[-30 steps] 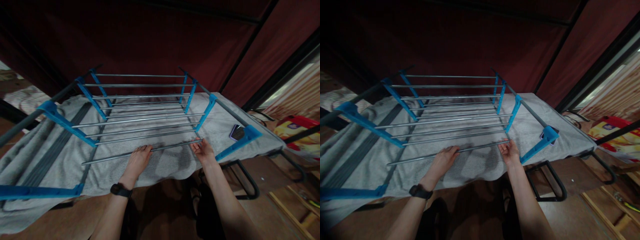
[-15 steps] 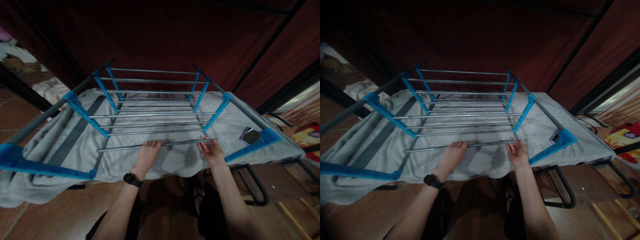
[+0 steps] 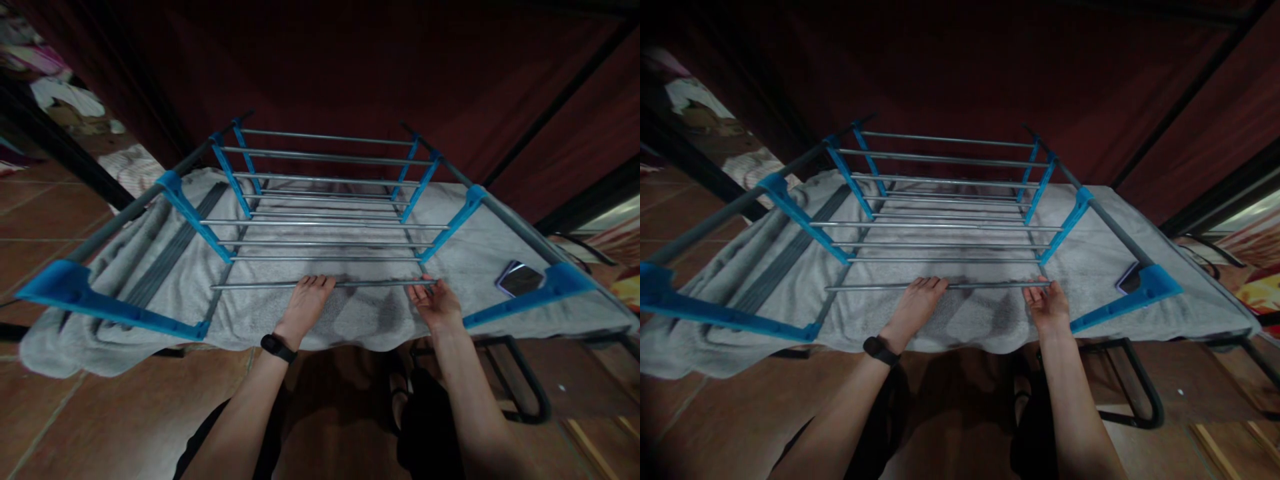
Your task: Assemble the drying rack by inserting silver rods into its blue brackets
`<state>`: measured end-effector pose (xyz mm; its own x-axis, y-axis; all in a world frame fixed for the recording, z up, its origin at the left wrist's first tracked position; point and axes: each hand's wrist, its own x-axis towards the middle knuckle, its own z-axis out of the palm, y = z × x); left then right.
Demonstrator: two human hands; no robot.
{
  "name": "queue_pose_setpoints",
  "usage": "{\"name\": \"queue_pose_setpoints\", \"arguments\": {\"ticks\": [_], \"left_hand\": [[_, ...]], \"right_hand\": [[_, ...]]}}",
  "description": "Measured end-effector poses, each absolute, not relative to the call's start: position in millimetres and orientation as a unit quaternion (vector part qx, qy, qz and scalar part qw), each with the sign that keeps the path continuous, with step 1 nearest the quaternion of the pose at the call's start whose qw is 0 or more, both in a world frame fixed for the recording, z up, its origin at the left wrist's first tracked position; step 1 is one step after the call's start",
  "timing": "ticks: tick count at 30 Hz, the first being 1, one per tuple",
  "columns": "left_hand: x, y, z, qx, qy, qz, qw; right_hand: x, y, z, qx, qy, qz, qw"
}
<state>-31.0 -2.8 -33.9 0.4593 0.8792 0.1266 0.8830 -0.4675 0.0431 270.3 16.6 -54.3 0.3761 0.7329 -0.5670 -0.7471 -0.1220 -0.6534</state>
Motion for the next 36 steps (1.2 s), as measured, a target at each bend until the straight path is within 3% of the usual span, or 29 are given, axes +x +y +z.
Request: {"name": "queue_pose_setpoints", "arguments": {"ticks": [36], "left_hand": [[-37.9,3.7,-37.2,-0.844,-0.527,-0.096,0.011]], "right_hand": [[262.7,15.6,-48.1,-0.461,0.008,0.589,0.663]]}}
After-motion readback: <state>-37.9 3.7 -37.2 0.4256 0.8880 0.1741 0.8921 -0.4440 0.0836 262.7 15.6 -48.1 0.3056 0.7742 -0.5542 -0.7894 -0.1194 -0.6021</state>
